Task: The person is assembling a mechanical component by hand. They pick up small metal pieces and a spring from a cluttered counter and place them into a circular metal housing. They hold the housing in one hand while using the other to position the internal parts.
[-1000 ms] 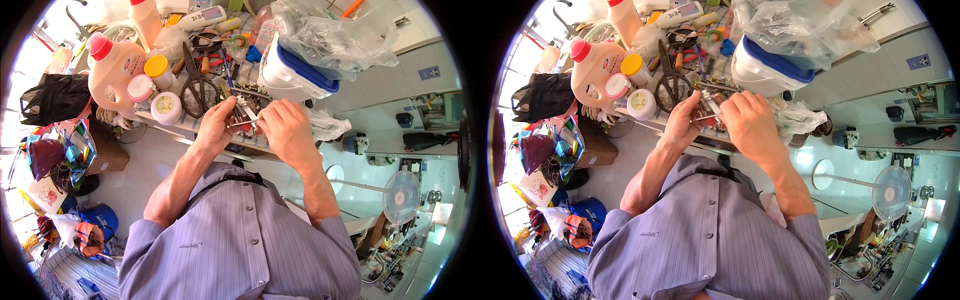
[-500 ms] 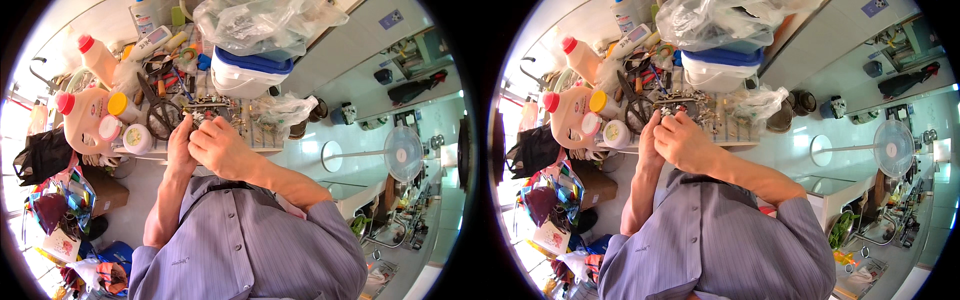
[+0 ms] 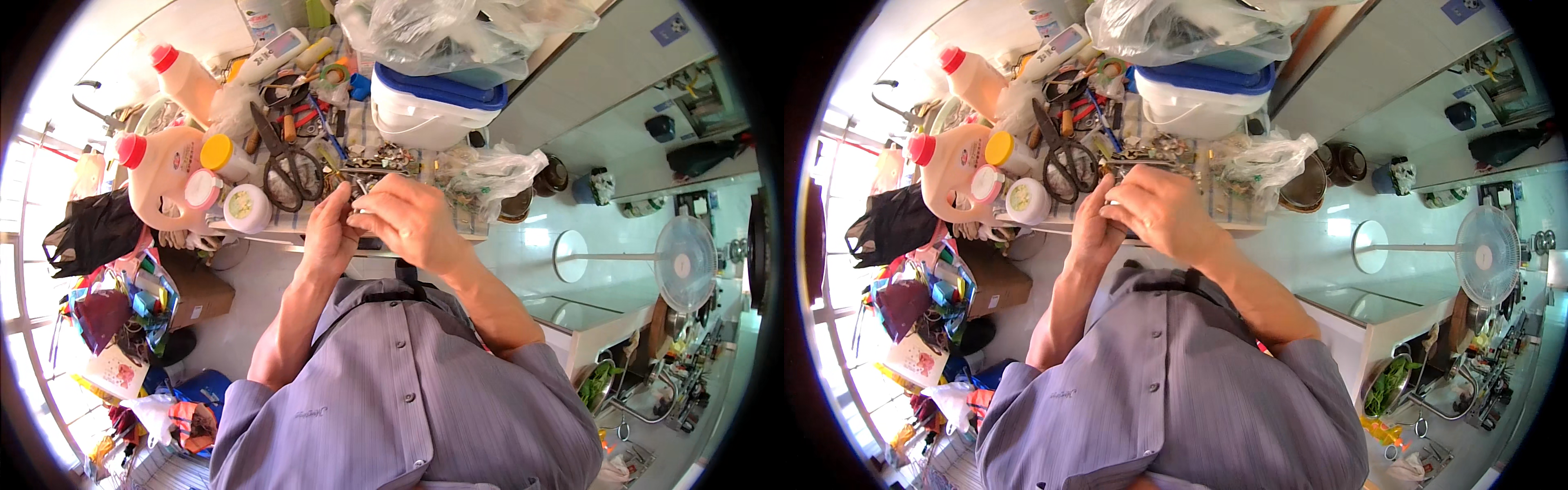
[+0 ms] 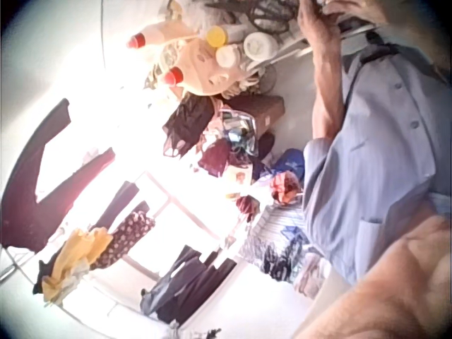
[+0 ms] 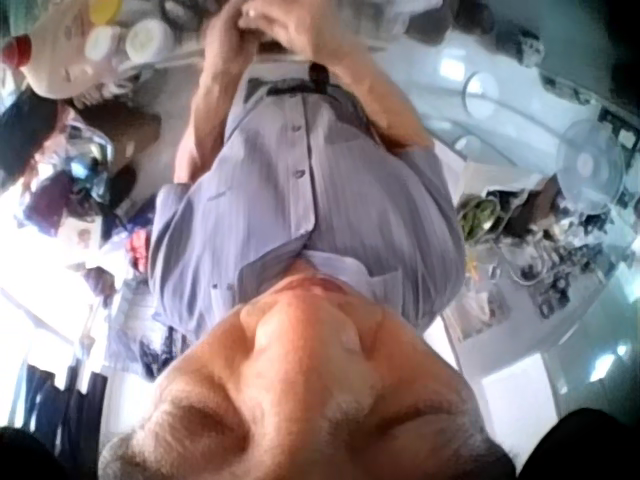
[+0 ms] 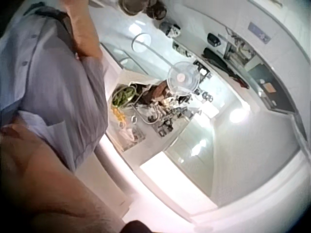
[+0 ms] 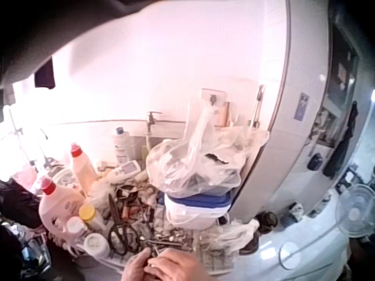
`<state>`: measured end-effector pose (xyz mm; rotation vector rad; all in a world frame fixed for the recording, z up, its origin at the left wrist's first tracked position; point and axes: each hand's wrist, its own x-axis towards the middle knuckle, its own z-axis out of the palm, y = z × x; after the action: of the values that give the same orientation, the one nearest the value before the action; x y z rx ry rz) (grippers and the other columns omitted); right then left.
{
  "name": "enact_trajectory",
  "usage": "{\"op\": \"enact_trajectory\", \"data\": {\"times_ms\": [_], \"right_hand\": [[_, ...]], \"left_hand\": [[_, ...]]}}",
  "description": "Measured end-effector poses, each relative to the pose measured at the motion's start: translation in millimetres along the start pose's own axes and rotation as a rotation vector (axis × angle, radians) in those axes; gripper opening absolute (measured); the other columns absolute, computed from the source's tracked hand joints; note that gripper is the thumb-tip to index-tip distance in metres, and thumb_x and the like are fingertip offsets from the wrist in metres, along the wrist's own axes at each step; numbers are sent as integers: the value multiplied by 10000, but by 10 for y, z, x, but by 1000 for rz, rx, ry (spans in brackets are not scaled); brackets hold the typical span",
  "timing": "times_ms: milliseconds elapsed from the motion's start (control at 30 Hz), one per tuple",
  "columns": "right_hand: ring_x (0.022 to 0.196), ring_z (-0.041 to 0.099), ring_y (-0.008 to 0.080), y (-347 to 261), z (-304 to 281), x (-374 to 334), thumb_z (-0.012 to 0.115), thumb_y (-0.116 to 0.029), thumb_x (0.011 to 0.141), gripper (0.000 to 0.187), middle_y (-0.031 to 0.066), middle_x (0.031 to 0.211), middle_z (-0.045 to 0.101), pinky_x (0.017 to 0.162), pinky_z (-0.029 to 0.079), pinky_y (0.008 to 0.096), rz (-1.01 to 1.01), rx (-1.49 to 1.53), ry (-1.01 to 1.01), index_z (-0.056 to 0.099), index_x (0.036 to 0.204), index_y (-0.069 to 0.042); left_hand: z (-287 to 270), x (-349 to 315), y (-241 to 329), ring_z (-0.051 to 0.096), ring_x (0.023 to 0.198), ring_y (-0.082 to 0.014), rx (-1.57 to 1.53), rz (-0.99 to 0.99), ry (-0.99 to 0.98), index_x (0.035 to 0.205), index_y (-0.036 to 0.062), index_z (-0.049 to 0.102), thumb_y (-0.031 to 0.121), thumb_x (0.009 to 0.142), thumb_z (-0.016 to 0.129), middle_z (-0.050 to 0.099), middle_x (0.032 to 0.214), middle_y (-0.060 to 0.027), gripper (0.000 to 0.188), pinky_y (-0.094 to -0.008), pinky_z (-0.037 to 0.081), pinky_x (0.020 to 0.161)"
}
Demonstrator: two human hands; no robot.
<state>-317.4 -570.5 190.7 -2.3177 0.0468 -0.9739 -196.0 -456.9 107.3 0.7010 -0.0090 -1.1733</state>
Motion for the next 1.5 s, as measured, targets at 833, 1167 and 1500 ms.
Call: {"op": "enact_trajectory", "data": {"times_ms": [833, 1167, 1500], "right_hand": [[680, 585, 168, 244, -557, -51, 613, -185, 1031, 191, 64, 834, 662, 633, 441, 296, 866, 370, -128, 641, 1059, 2], [738, 629, 223, 356, -514, -146, 627, -98, 973, 190, 112, 866, 684, 696, 498, 354, 486, -52, -176, 677, 1134, -10], [716, 650, 109, 14, -1238, -516, 648, 12, 906, 81, 53, 796, 711, 667, 519, 237, 751, 331, 60, 720, 941, 22]], "left_hand": [[-79, 63, -78, 681, 1139, -251, -138, -5, -100, 1333, 18, 574, 258, 1084, 501, 700, 1236, -133, 353, -420, 552, 1022], [-16, 71, -71, 728, 1041, -244, -191, 5, -67, 1294, -6, 582, 241, 1090, 481, 717, 1191, -141, 335, -436, 621, 919], [-358, -36, 139, 678, 1115, -272, -190, 29, -132, 1349, 31, 580, 315, 1074, 518, 713, 1210, -147, 400, -454, 520, 1020]]}}
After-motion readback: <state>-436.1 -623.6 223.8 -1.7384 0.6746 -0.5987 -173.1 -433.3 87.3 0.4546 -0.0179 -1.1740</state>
